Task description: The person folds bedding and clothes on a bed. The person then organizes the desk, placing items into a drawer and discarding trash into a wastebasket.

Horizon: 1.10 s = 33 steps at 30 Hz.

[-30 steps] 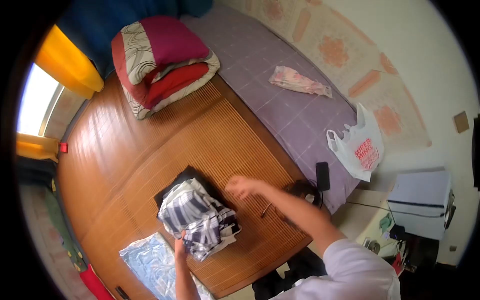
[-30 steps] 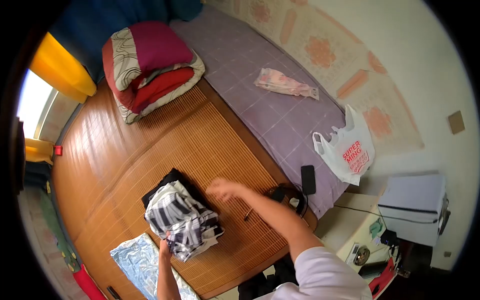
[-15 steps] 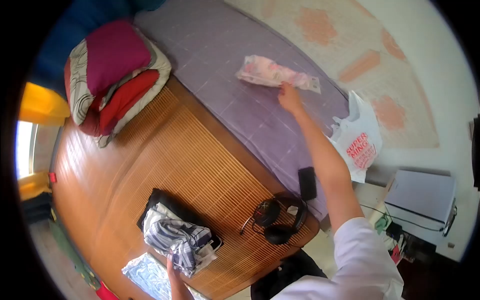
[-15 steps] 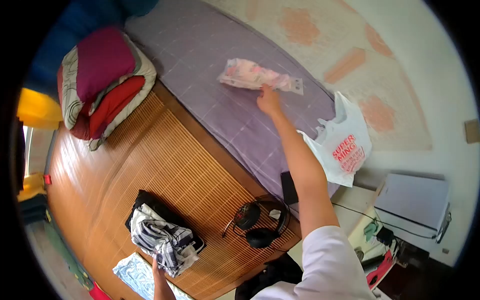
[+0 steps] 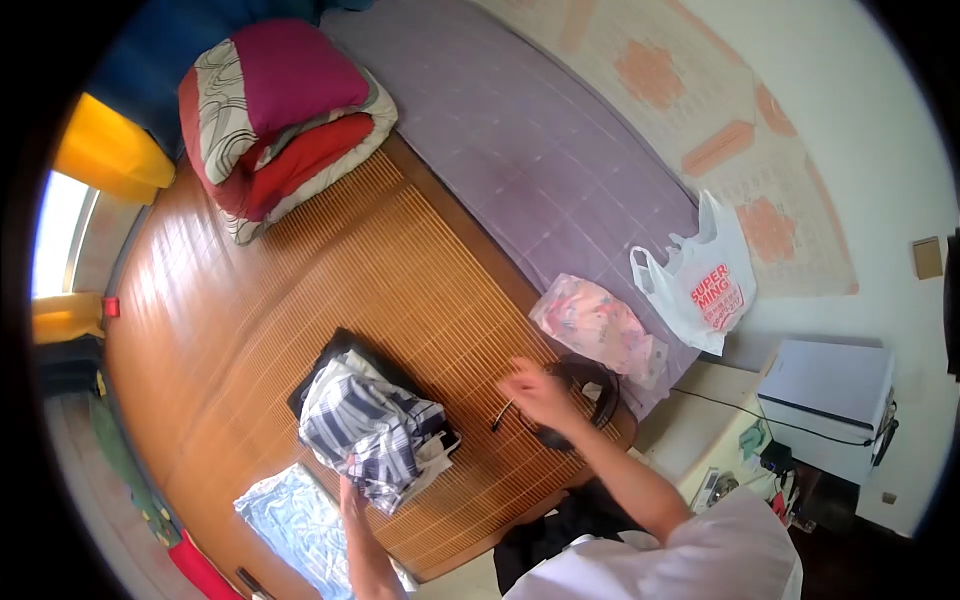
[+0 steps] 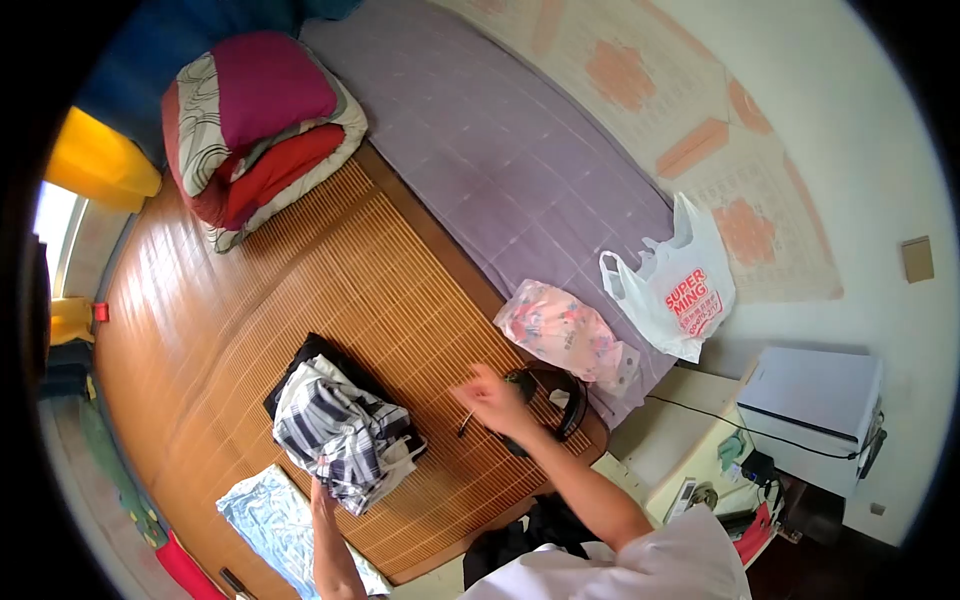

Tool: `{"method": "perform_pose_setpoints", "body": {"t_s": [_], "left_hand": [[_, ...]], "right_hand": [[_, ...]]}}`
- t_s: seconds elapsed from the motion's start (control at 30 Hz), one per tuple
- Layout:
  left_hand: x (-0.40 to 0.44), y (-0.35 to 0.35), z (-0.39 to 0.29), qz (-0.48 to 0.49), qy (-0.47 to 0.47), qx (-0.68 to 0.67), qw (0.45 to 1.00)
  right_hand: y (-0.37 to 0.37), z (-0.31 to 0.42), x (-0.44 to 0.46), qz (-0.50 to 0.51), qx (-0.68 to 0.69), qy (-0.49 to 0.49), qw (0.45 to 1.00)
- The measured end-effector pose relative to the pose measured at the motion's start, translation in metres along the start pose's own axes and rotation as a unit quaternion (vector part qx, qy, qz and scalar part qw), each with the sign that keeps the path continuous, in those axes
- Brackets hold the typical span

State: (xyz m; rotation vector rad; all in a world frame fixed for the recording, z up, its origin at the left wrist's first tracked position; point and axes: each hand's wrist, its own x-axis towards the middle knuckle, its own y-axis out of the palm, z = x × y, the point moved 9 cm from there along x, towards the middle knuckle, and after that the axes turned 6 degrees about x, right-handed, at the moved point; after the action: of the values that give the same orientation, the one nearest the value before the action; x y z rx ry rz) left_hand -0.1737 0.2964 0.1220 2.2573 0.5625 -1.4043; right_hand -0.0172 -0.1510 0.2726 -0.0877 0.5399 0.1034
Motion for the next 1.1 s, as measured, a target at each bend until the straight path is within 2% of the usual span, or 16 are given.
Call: {"method": "perform_pose_setpoints", "body": {"t_s": [0.07,0.17,0.33,0.4,0.47,0.5,0.53,0.63,0.77,0.8,0.87,0.9,0.93,1.0,1.07,1.1], "left_hand": [[0.002,-0.004,0.005,0.011,0.004,0.002,1.0],[0.012,-0.015,0.012,0.007,0.005,-0.005,1.0],[0.033,-0.042,0.026,0.03,0.007,0.001,1.0],[0.03,-0.042,0.018,-0.006,0.038,-0.003,0.999],[0.017,-0.03,0.009,0.02,0.059,0.026,0.998],[0.01,-0.022,0.0,0.001,0.073,0.04,0.997],[-0.005,-0.006,-0.004,-0.016,0.09,0.05,0.995],[-0.037,0.061,-0.036,-0.018,0.108,0.152,0.982],[-0.083,0.233,-0.124,-0.023,0.147,0.373,0.916],[-0.079,0.285,-0.146,0.03,0.172,0.394,0.902],[-0.06,0.392,-0.187,0.166,0.223,0.357,0.892],[-0.07,0.447,-0.216,0.135,0.249,0.395,0.874],[-0.068,0.506,-0.238,0.23,0.321,0.389,0.833],[-0.083,0.599,-0.276,0.25,0.393,0.466,0.752],[-0.09,0.649,-0.309,0.175,0.534,0.488,0.668],[-0.088,0.653,-0.304,0.174,0.53,0.488,0.671]], "right_hand": [[0.114,-0.03,0.068,0.124,0.048,0.007,0.991],[0.209,-0.03,0.114,0.152,-0.168,0.093,0.969],[0.254,-0.062,0.134,0.238,-0.116,0.103,0.959],[0.263,-0.058,0.129,0.33,-0.104,0.028,0.938],[0.244,-0.041,0.106,0.321,0.007,0.095,0.942],[0.232,-0.05,0.099,0.344,-0.078,0.136,0.926],[0.228,-0.064,0.107,0.298,-0.143,0.024,0.943],[0.18,-0.08,0.11,0.285,-0.039,0.053,0.956],[0.054,-0.087,0.136,0.171,-0.02,0.139,0.975],[0.014,-0.021,0.129,0.169,0.119,0.146,0.967],[-0.069,-0.039,0.152,0.078,0.162,0.154,0.972],[-0.111,-0.047,0.163,0.033,0.183,0.154,0.971],[-0.143,0.003,0.173,0.004,0.261,0.09,0.961],[-0.205,0.09,0.199,-0.055,0.412,-0.034,0.909],[-0.255,0.122,0.241,-0.02,0.482,-0.172,0.859],[-0.281,0.127,0.254,-0.073,0.443,-0.163,0.878]]}}
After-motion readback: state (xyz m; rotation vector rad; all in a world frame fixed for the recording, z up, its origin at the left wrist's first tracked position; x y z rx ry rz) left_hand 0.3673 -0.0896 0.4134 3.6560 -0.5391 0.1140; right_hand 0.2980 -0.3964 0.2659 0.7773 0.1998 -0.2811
